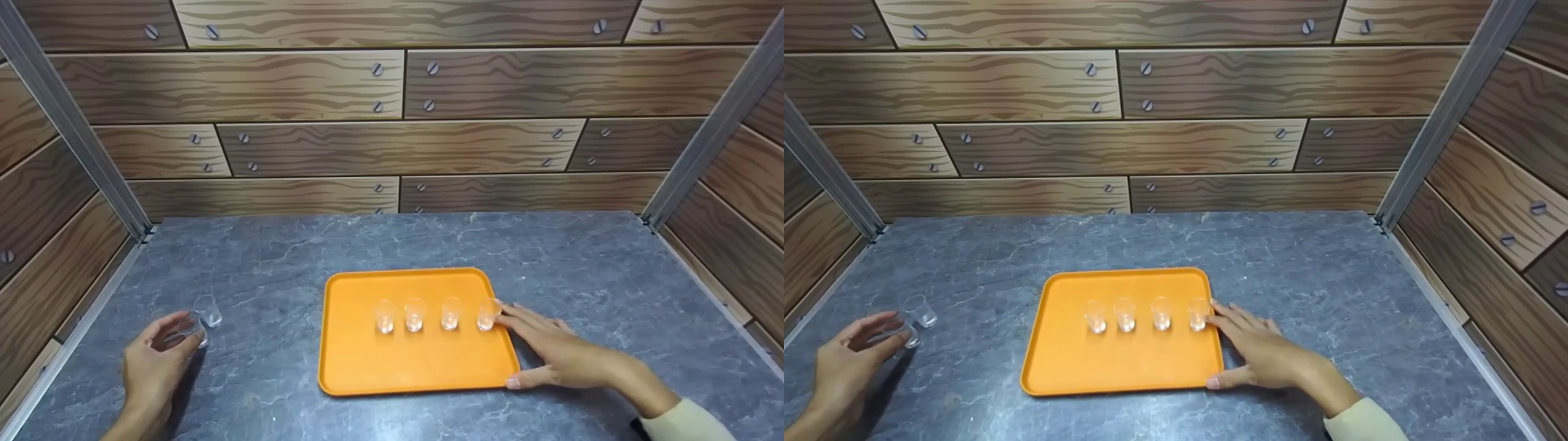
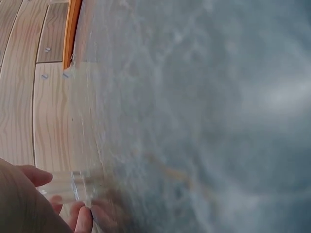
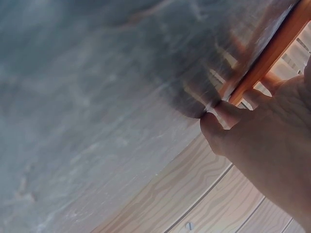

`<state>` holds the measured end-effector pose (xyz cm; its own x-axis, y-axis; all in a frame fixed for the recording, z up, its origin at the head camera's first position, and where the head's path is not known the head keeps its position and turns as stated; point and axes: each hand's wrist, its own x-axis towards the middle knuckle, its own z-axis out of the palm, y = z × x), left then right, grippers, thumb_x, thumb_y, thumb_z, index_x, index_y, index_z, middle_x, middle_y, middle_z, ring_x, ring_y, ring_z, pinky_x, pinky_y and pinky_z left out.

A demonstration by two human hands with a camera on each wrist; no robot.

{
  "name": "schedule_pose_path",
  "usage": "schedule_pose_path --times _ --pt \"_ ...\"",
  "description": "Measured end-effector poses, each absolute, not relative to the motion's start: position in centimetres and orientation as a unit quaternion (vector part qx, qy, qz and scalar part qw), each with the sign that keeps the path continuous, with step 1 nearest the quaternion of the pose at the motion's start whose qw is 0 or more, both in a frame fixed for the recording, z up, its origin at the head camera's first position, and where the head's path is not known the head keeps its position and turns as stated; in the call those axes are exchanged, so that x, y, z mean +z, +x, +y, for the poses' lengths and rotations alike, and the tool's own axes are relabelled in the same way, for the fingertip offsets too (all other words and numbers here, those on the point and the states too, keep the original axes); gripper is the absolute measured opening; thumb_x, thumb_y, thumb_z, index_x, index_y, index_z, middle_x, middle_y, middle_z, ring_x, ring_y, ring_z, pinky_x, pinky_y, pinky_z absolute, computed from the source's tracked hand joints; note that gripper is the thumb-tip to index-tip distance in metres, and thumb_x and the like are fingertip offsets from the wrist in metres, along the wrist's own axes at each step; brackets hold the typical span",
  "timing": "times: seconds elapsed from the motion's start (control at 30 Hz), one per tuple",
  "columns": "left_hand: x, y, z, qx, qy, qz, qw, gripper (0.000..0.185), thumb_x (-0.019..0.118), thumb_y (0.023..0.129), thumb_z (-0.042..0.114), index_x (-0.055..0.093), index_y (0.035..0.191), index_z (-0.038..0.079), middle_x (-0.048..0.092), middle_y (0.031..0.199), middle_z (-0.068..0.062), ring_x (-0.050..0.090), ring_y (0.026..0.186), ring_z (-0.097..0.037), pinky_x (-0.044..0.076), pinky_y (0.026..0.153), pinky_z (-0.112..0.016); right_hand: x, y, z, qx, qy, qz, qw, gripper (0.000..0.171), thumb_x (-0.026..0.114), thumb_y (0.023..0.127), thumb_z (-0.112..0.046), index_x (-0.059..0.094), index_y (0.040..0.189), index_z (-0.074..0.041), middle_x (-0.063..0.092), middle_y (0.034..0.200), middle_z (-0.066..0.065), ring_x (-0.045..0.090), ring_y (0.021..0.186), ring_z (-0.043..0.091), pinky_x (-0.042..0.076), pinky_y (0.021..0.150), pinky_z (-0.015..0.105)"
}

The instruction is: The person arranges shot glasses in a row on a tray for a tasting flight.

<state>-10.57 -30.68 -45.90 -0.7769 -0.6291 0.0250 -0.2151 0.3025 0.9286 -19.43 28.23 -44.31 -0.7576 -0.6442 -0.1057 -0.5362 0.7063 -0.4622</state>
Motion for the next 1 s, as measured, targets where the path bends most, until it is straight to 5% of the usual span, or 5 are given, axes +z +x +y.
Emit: schedule_pose_path --times 0.33,1.0 --pt "-45.4 -10.3 -29.6 -0.539 0.257 -0.768 0.232 0.043 0.081 0.088 0.006 0.068 0.129 0.006 0.07 0.093 0.023 0.064 0.084 0.008 0.056 0.072 -0.012 -44.3 -19.6 28.3 -0.208 -0.32 0.915 0.134 0.094 0.07 0.085 -0.069 0.027 0.161 -0.036 0.014 0.172 0.0 0.018 0.155 0.041 0.012 0.104 0.088" --pt "-45.2 -10.3 -27.6 -0.589 0.22 -0.736 0.251 0.045 0.082 0.086 0.001 0.069 0.129 0.006 0.073 0.103 0.011 0.065 0.096 -0.006 0.059 0.073 -0.016 -44.3 -19.4 28.2 -0.206 -0.324 0.914 0.13 0.093 0.069 0.086 -0.069 0.027 0.161 -0.036 0.014 0.172 -0.001 0.017 0.156 0.039 0.012 0.105 0.088"
